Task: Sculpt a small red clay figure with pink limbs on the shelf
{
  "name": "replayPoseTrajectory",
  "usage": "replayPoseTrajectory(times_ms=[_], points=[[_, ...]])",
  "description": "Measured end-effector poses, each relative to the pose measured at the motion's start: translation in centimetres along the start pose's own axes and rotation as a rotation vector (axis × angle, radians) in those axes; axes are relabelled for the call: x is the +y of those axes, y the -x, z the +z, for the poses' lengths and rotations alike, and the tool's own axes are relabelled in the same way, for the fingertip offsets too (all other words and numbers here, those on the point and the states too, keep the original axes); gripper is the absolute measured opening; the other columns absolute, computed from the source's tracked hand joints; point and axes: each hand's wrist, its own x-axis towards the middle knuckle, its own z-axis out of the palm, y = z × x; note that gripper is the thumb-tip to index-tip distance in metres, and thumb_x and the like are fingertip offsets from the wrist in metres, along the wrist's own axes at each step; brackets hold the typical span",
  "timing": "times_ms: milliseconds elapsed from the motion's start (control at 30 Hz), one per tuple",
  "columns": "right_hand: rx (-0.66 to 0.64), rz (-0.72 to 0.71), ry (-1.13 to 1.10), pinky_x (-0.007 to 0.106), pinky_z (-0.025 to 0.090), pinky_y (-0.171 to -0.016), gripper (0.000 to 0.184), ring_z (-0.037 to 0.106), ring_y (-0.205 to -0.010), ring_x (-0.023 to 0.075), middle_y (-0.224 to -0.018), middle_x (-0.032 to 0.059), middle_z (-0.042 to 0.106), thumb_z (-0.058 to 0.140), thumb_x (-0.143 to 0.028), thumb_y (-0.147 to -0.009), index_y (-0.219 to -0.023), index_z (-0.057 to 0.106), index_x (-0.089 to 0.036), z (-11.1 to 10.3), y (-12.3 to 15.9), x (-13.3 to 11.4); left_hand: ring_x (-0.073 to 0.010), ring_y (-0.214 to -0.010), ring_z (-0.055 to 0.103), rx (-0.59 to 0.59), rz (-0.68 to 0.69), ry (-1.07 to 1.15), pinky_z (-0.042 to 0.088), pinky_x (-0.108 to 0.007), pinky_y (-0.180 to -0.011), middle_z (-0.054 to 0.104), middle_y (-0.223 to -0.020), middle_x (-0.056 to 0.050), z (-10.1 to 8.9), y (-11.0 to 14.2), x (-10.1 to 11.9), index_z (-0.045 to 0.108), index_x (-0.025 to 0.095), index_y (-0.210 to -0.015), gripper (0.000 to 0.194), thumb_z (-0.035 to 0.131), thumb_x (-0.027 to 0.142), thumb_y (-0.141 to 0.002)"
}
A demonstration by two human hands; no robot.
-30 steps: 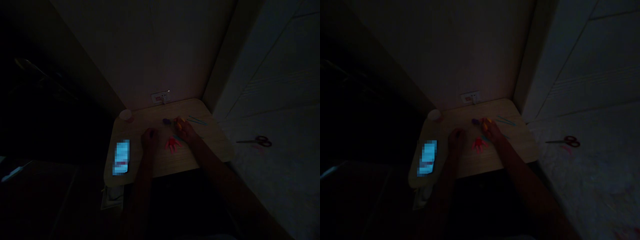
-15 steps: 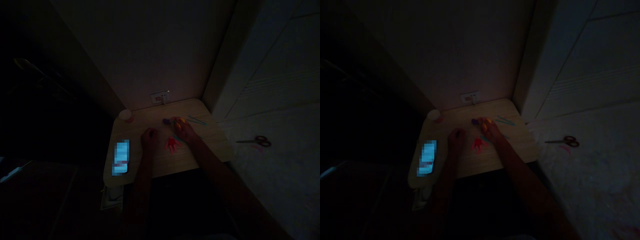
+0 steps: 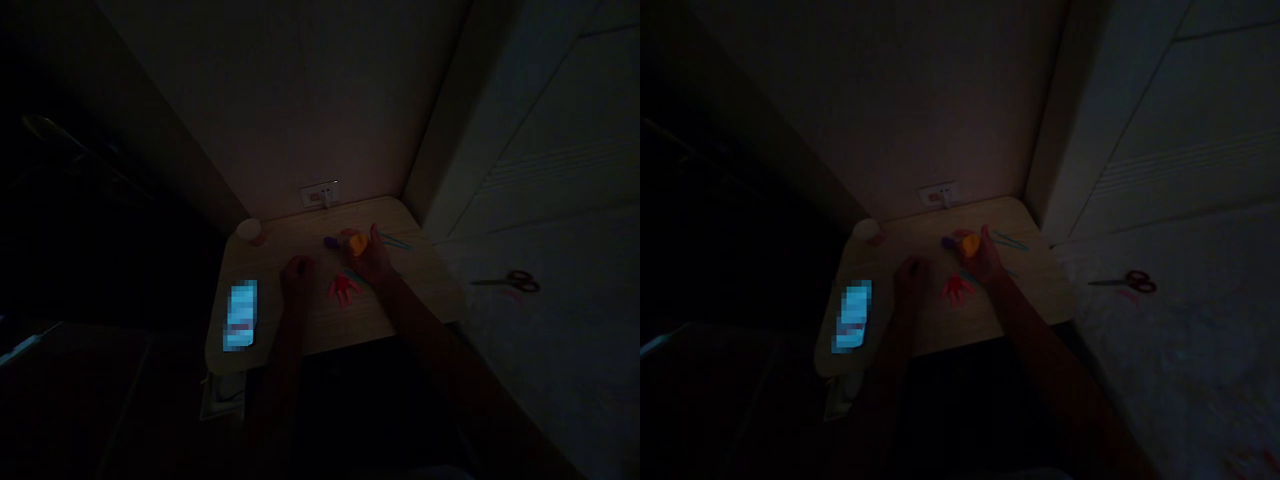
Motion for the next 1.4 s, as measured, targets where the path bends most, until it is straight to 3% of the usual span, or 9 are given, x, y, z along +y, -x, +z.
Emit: replayPoseTrajectory(times_ms=[133,267,400,567,700,933,1167,1400], points=[[0.003,0.018,-0.038,0.022,0.052,-0.054,0.045,0.064,-0.068,0.0137,-0.088,0.0025,0.072,0.045,-0.055,-0.104,-0.127,0.064,-0.021,0.3,0.2,0.0,-0.0171,-0.076,0.062,0.000,-0.003,-0.010,0.046,-0.026,-0.072,0.069,-0.078,0.000,0.0,-0.1,-0.1,0.067,0.020,-0.082,0.017,0.060,0.034,-0.085],[0.047,0.026,0.032,0.022,0.054,-0.057,0.028,0.065,-0.071,0.0126,-0.090,0.0008,0.072,0.061,-0.042,-0.099,-0.118,0.068,-0.024,0.3,-0.2,0.5,-0.0175,-0.078,0.063,-0.006,0.024,-0.029,0.047,-0.026,-0.074,0.070,-0.079,0.000,0.0,-0.1,-0.4,0.068,0.020,-0.083,0.018,0.058,0.034,-0.086],[0.123,-0.033,0.085,0.024,0.060,-0.070,0.028,0.070,-0.083,0.0140,-0.098,0.0046,0.076,0.068,-0.044,-0.096,-0.109,0.071,-0.020,0.3,-0.6,1.0,-0.0175,-0.077,0.063,-0.010,0.024,-0.049,0.048,-0.026,-0.074,0.070,-0.080,-0.001,0.0,-0.1,-0.6,0.067,0.020,-0.083,0.019,0.058,0.036,-0.087],[0.095,-0.085,0.100,0.032,0.062,-0.091,0.041,0.073,-0.101,0.0211,-0.101,0.0122,0.077,0.067,-0.055,-0.095,-0.097,0.072,-0.015,0.5,-0.7,1.4,-0.0170,-0.076,0.063,-0.005,0.014,-0.045,0.047,-0.026,-0.072,0.069,-0.078,0.000,0.0,-0.1,-0.4,0.068,0.019,-0.083,0.017,0.059,0.033,-0.086],[0.090,-0.008,0.123,0.035,0.062,-0.086,0.042,0.074,-0.099,0.0221,-0.104,0.0104,0.079,0.062,-0.060,-0.097,-0.098,0.071,-0.019,0.7,-0.4,1.1,-0.0178,-0.078,0.064,0.003,0.016,-0.054,0.048,-0.027,-0.075,0.071,-0.080,-0.001,0.0,-0.1,-0.2,0.068,0.020,-0.082,0.016,0.058,0.032,-0.087],[0.093,0.015,0.130,0.027,0.058,-0.078,0.034,0.074,-0.100,0.0174,-0.112,0.0057,0.079,0.059,-0.055,-0.099,-0.112,0.068,-0.026,0.6,-0.2,1.0,-0.0181,-0.078,0.064,0.001,0.014,-0.031,0.048,-0.027,-0.074,0.071,-0.081,-0.001,0.2,-0.1,-0.7,0.068,0.020,-0.084,0.017,0.059,0.035,-0.087],[0.167,-0.072,0.154,0.021,0.056,-0.059,0.021,0.070,-0.070,0.0129,-0.091,0.0041,0.079,0.078,-0.038,-0.088,-0.098,0.069,-0.021,0.1,-0.6,1.5,-0.0182,-0.079,0.065,-0.002,0.019,-0.040,0.049,-0.027,-0.076,0.071,-0.081,-0.001,0.1,-0.2,-0.7,0.069,0.020,-0.085,0.017,0.059,0.033,-0.086],[0.146,-0.136,0.197,0.021,0.057,-0.060,0.034,0.071,-0.072,0.0138,-0.094,0.0070,0.080,0.088,-0.029,-0.074,-0.103,0.074,-0.018,0.5,-0.4,1.3,-0.0177,-0.075,0.063,-0.010,0.007,-0.042,0.048,-0.026,-0.072,0.070,-0.077,0.000,-0.2,-0.1,-0.3,0.068,0.020,-0.082,0.019,0.058,0.036,-0.086]])
